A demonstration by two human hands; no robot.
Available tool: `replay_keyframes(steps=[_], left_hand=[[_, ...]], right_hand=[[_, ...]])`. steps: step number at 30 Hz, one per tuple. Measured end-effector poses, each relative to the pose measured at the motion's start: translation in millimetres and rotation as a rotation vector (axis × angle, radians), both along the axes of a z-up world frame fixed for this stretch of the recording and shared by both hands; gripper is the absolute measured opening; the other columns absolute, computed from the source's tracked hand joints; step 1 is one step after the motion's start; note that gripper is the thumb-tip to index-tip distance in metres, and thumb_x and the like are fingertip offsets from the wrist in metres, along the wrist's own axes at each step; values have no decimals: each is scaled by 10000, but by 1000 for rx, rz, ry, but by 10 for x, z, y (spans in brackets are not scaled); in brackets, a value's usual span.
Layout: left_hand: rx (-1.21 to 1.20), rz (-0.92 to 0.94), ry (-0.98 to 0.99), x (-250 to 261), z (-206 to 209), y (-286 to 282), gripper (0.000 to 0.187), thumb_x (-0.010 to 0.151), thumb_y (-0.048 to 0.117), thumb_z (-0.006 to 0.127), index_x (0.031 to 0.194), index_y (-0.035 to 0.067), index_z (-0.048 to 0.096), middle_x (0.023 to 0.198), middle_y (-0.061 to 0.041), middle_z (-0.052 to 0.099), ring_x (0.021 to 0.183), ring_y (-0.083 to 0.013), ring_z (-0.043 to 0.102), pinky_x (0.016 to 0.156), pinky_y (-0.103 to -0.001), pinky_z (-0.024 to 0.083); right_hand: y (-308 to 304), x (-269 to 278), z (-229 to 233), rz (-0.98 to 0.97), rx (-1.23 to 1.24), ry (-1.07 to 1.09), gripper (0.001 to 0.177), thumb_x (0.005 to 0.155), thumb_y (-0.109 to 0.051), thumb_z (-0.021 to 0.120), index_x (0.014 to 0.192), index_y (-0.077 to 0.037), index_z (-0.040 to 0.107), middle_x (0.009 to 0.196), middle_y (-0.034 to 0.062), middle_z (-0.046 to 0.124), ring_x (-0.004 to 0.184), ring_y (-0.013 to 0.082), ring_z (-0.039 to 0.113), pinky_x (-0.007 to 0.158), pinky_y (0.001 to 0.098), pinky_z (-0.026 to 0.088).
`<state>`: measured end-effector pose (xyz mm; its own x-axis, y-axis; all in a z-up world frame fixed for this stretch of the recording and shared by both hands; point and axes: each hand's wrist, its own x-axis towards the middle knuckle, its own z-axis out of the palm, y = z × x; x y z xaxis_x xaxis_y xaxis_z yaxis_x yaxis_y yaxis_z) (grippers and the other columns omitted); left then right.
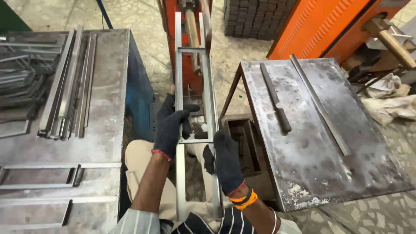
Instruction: The person repeatedly picks up rectangular metal frames from a stack, places them against a grinding wheel to smooth the edges, and then sets them aside. The process is repeated for multiple frames.
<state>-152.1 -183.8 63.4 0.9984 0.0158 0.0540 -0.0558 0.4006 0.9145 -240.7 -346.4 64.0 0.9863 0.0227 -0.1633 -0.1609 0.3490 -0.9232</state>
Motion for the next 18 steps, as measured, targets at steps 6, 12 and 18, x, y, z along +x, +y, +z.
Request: replay_keyframes(steps=[6,12,18], left_hand=[[34,19,-17,300,23,-7,838,852,-80,529,1627,167,331,951,-166,770,445,-120,558,405,-268,473],[45,23,12,195,117,-30,808,873,-71,537,1623,174,358,967,-167,777,467,-109,574,412,-266,481],[-2,13,47,166,23,-36,819,872,-51,552,1628,191,350,992,-159,786,536,-93,617,483,-259,523]], right_hand=[[-8,242,104,-31,-15,107,422,1005,-513,515,844,-125,548,551,24,525,390,128,483,365,294,381],[-67,248,-441,-18,16,5,409,1030,-422,564,793,-89,538,525,40,492,352,147,456,328,302,326],[-64,156,-384,-45,-72,-12,589,1100,-472,501,706,-40,576,491,51,495,354,141,474,335,287,342]])
